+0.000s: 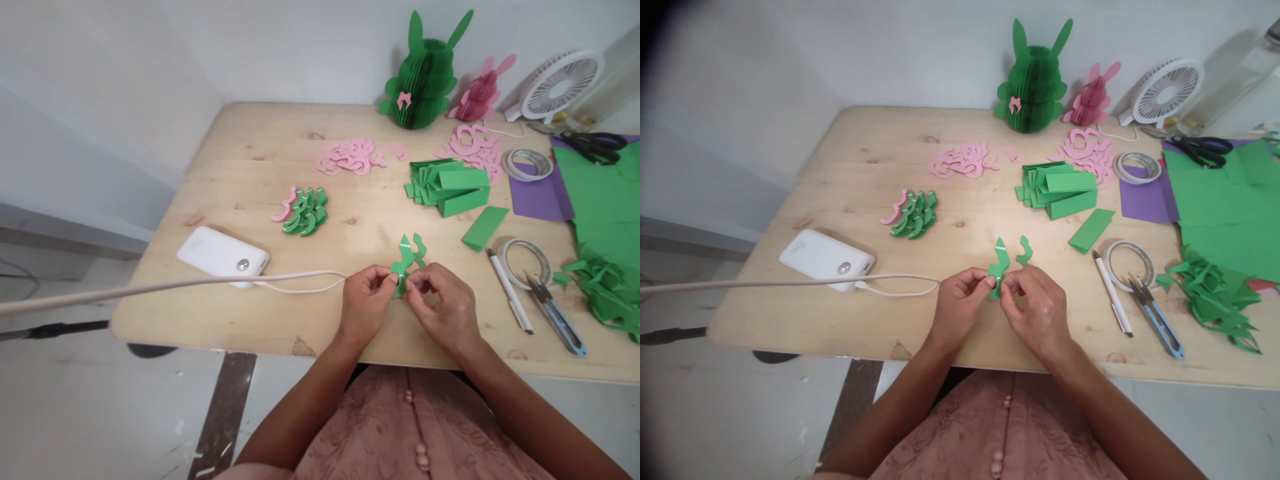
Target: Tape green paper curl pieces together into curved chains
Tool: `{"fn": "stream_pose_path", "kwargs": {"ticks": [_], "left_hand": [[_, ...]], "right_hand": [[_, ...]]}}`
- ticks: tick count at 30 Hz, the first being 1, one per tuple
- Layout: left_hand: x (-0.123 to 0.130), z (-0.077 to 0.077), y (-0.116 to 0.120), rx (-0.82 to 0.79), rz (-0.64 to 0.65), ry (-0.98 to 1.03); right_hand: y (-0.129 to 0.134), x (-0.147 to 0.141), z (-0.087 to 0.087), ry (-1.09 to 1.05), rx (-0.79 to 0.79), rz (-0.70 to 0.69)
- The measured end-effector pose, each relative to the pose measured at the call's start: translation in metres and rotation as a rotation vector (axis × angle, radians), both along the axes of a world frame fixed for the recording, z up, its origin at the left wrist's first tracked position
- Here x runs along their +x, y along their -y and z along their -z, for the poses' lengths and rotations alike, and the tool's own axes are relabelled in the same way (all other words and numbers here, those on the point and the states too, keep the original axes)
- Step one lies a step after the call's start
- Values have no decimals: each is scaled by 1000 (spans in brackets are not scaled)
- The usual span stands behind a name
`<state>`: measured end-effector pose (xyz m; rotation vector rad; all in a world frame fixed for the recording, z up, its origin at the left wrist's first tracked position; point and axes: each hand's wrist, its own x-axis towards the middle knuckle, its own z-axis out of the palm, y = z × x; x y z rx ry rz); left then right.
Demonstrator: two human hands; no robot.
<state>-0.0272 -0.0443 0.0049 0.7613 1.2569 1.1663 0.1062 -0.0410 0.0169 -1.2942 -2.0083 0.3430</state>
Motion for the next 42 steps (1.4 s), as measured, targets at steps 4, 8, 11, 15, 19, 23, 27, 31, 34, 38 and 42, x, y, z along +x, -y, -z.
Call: {"fn": "stream_pose_path", "kwargs": {"ticks": [4,8,11,15,19,23,27,31,34,38,42], "left_hand": [[0,-1,0,-4,7,-16],[0,-1,0,2,5,-3],[1,0,0,4,6,2],[1,0,0,4,14,-1],[0,-1,0,3,11,-11],[0,-2,0,1,7,2],[0,-2,0,-2,19,7],[0,-3,0,4,19,10],[0,-3,0,12,19,18],[0,-2,0,0,7,27],[-1,-3,0,-5,4,9]], "right_hand": [[1,-1,1,45,38,-10],[1,-1,2,61,47,-21],[2,-1,3,70,56,-21],[2,-1,4,70,66,-30],[1,-1,4,68,68,-33],[2,-1,3,90,82,-39],[3,-1,3,116,90,-34],[4,-1,3,133,112,-41],[3,-1,4,148,140,-51],[3,-1,4,134,133,-51],[3,-1,1,32,29,-9]]}}
